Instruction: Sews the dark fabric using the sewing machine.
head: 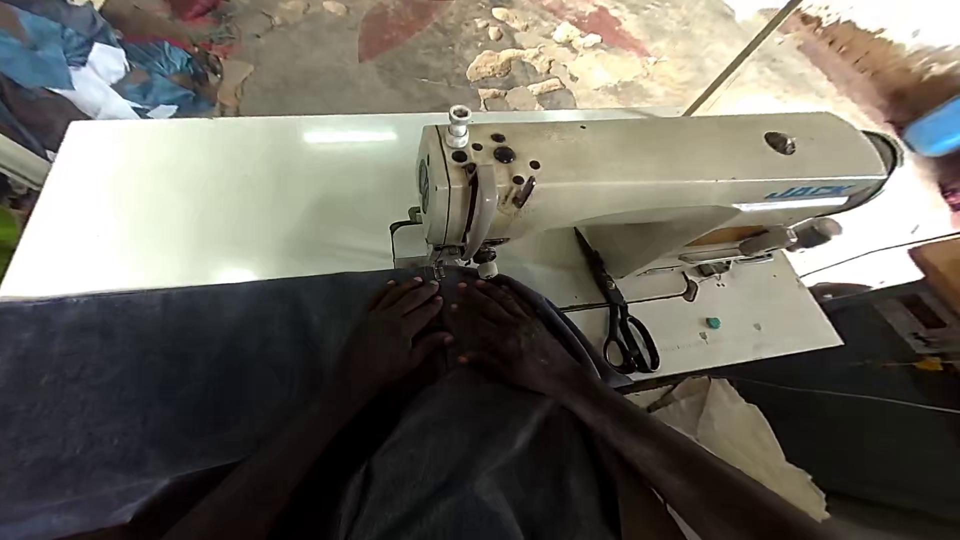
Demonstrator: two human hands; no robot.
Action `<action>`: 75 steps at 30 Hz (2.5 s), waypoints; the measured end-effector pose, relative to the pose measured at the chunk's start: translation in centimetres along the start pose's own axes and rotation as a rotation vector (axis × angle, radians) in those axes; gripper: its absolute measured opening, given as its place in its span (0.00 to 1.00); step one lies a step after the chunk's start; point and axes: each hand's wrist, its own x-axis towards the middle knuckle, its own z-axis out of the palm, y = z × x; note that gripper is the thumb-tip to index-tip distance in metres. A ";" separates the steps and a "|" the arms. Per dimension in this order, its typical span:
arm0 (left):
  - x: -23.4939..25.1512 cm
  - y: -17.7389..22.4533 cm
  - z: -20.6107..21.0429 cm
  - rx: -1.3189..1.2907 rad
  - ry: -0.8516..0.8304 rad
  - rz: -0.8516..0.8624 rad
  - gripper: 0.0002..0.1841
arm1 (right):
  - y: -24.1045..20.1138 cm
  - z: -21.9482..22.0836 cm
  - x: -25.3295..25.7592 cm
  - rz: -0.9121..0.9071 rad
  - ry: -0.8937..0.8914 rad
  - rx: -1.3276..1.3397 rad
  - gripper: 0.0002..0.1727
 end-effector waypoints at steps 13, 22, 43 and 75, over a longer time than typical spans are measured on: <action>1.6 -1.1 -0.4 -0.013 0.034 -0.005 0.32 | 1.9 -0.7 1.7 -0.047 -0.039 0.026 0.40; 2.2 -1.3 -0.7 -0.015 0.030 -0.023 0.32 | 2.5 -1.2 2.3 -0.066 -0.056 0.025 0.41; 3.5 -1.9 -1.9 -0.018 0.026 0.051 0.27 | 2.9 -2.2 3.7 -0.195 0.051 0.056 0.40; 2.6 -4.3 -2.4 -0.022 -0.118 0.159 0.23 | 6.5 -1.8 5.5 -0.374 0.055 0.138 0.18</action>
